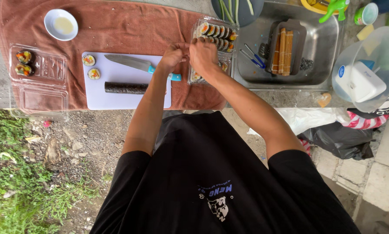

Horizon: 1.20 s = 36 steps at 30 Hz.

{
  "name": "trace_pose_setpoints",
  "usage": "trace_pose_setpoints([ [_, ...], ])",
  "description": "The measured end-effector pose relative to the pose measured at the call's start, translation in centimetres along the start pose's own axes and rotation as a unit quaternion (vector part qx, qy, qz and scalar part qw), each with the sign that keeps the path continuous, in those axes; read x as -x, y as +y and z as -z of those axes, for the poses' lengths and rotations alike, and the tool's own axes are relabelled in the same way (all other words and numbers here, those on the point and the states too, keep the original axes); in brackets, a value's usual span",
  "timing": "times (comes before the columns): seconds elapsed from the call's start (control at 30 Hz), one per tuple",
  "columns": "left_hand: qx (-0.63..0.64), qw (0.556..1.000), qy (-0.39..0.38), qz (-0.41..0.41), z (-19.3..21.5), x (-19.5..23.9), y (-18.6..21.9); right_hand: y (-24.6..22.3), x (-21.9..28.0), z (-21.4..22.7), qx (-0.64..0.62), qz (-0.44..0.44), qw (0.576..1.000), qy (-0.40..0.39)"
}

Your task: The person prepares and packs sushi rolls by slicing a sushi roll into individual pieces on a cutting board using a knife and placing them into plastic containers.

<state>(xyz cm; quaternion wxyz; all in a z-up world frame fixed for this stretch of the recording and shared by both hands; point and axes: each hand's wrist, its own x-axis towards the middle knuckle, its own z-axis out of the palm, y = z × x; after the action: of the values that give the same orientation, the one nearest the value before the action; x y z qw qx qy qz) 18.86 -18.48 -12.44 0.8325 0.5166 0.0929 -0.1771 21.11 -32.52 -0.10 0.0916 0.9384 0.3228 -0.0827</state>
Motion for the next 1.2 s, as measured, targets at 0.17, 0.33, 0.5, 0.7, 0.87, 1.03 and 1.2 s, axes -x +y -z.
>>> trace_pose_setpoints([
  [0.17,0.035,0.999,0.021,-0.016,-0.6,0.2,-0.1,0.7,-1.3,-1.9,0.069,0.008,0.996,0.063],
  [0.33,0.023,0.999,0.024,-0.004,-1.0,0.3,0.4,1.5,-1.1,-2.2,0.040,0.023,0.999,-0.016],
  [0.5,0.002,1.000,0.026,0.001,-1.3,0.7,1.0,1.3,-1.0,-0.1,0.043,0.036,0.998,0.012],
  [0.7,0.032,0.998,0.047,0.012,-1.3,0.9,0.4,2.0,-0.7,5.2,0.024,0.013,1.000,-0.009],
  [0.87,-0.036,0.998,0.036,-0.044,-0.5,0.3,-0.7,5.5,-0.6,8.6,0.012,0.055,0.994,0.094],
  [1.03,-0.051,0.996,0.061,-0.027,-1.3,2.1,1.2,9.5,-1.0,9.9,-0.028,0.107,0.967,0.231],
  [1.2,-0.066,0.991,0.114,-0.023,-2.2,5.8,2.8,13.1,-2.5,10.5,-0.141,0.079,0.937,0.309],
])
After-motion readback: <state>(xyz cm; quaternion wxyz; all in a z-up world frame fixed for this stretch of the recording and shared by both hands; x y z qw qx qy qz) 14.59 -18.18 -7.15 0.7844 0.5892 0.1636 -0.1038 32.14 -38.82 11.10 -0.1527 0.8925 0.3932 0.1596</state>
